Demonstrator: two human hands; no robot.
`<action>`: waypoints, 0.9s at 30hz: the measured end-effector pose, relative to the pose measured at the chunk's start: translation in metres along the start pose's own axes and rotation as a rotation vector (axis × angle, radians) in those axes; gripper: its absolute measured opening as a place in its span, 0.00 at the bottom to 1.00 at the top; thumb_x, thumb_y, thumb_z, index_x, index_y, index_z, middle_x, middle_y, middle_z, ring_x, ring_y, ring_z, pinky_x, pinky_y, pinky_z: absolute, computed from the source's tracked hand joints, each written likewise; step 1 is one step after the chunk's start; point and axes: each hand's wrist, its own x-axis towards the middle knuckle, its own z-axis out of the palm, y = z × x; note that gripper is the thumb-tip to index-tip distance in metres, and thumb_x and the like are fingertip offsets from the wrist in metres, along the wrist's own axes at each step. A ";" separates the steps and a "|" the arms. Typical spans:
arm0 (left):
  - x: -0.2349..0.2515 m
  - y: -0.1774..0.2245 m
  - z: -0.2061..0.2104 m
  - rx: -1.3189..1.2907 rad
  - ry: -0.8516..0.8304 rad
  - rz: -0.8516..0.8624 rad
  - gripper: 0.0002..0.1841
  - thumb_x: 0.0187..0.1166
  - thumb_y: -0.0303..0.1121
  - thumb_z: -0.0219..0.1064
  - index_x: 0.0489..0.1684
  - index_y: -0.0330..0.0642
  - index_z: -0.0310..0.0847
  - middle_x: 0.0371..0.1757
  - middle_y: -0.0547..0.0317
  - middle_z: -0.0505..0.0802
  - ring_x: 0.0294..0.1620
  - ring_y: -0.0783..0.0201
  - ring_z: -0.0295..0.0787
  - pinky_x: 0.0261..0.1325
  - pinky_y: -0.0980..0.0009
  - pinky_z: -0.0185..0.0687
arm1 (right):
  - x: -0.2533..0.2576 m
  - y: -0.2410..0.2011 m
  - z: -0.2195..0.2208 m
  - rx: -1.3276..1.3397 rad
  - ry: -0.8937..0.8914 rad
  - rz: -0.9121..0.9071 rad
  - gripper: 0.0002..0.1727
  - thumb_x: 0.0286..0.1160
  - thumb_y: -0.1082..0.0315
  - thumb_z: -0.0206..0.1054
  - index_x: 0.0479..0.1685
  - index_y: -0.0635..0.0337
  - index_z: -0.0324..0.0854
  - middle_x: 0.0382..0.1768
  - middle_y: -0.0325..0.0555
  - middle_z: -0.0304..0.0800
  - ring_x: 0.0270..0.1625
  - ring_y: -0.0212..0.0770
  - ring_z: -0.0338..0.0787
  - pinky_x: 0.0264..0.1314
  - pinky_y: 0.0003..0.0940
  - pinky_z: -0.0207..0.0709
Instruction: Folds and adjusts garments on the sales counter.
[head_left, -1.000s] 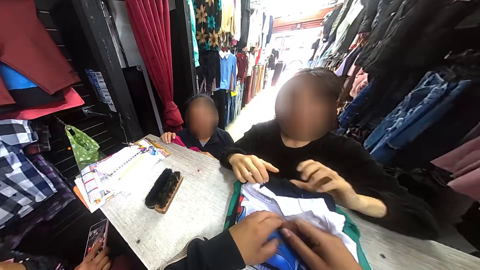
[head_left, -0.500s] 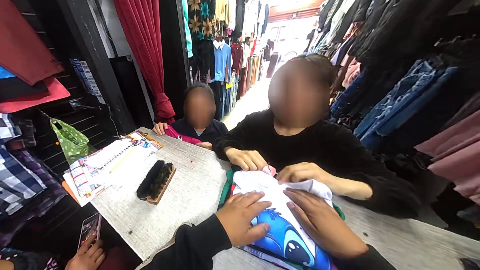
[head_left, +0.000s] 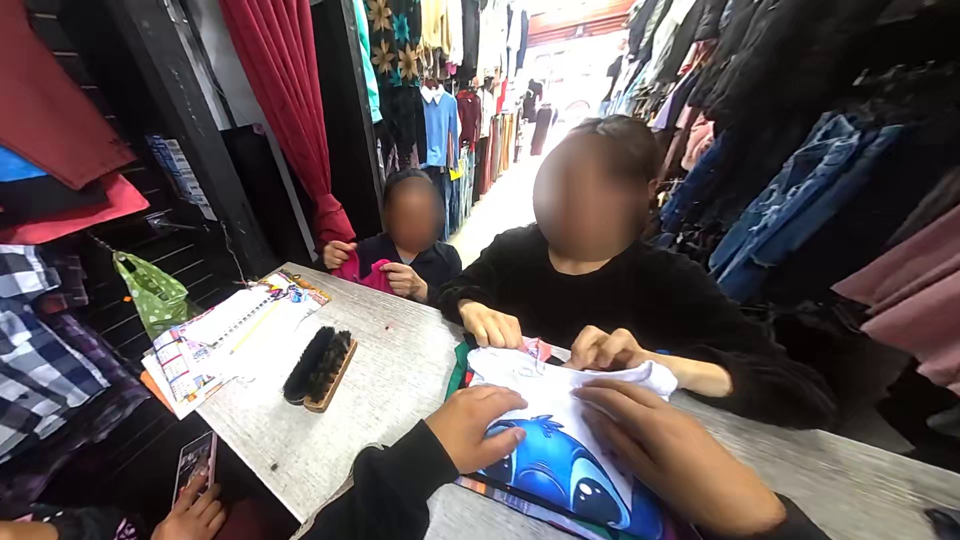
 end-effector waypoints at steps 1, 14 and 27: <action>0.000 0.000 0.000 0.001 -0.004 0.003 0.19 0.84 0.33 0.62 0.65 0.28 0.84 0.67 0.37 0.90 0.74 0.47 0.84 0.81 0.52 0.73 | 0.001 -0.005 0.001 0.010 0.018 -0.011 0.21 0.77 0.59 0.53 0.50 0.55 0.92 0.47 0.49 0.94 0.46 0.47 0.94 0.44 0.46 0.89; 0.001 0.005 0.001 0.087 -0.038 0.016 0.20 0.87 0.33 0.57 0.67 0.29 0.83 0.69 0.37 0.88 0.76 0.43 0.82 0.80 0.47 0.73 | -0.009 -0.016 0.036 -0.001 0.020 -0.018 0.19 0.78 0.58 0.54 0.45 0.51 0.92 0.34 0.47 0.90 0.32 0.46 0.91 0.30 0.43 0.85; 0.000 -0.001 -0.008 0.085 0.036 0.112 0.14 0.82 0.28 0.63 0.56 0.28 0.88 0.58 0.39 0.94 0.65 0.49 0.91 0.74 0.58 0.81 | -0.009 -0.017 0.036 -0.068 -0.001 -0.028 0.21 0.81 0.53 0.53 0.31 0.56 0.84 0.24 0.45 0.84 0.26 0.46 0.88 0.22 0.42 0.81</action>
